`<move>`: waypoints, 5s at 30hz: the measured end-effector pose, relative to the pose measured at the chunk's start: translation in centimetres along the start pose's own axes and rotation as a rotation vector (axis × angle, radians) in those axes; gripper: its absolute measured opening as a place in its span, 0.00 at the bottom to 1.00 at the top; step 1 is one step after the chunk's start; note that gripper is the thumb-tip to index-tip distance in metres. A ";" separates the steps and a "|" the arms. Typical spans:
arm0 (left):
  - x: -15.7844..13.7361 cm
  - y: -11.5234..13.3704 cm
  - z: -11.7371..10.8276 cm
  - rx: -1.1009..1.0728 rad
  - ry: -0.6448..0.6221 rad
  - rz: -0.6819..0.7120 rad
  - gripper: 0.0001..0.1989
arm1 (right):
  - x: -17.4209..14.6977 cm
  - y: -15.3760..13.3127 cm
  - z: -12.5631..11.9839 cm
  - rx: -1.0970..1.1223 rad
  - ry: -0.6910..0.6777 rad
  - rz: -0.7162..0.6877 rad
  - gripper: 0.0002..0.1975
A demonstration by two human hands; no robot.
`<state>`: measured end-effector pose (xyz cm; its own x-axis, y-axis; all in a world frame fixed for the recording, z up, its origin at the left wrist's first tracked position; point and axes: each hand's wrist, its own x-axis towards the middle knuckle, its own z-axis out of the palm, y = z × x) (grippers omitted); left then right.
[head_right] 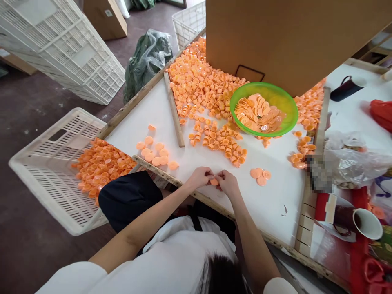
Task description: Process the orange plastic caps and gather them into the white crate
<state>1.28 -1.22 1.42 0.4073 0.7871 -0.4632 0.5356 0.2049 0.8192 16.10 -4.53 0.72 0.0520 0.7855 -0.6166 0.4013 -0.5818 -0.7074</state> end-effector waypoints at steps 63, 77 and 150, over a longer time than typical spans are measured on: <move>-1.8 -0.9 -0.8 -0.167 0.045 -0.016 0.08 | -1.5 -0.8 0.4 0.014 0.066 -0.120 0.14; -0.9 -0.2 -2.0 0.054 -0.017 0.028 0.09 | -1.3 -0.5 0.0 -0.132 0.046 -0.212 0.15; -1.9 -1.6 -1.9 0.046 0.051 0.071 0.08 | -1.0 0.0 0.6 0.057 0.015 -0.074 0.15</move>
<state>-1.75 -1.92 1.65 0.4083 0.8275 -0.3855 0.5405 0.1212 0.8326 15.48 -5.41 1.11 0.0381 0.8295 -0.5572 0.3523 -0.5330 -0.7693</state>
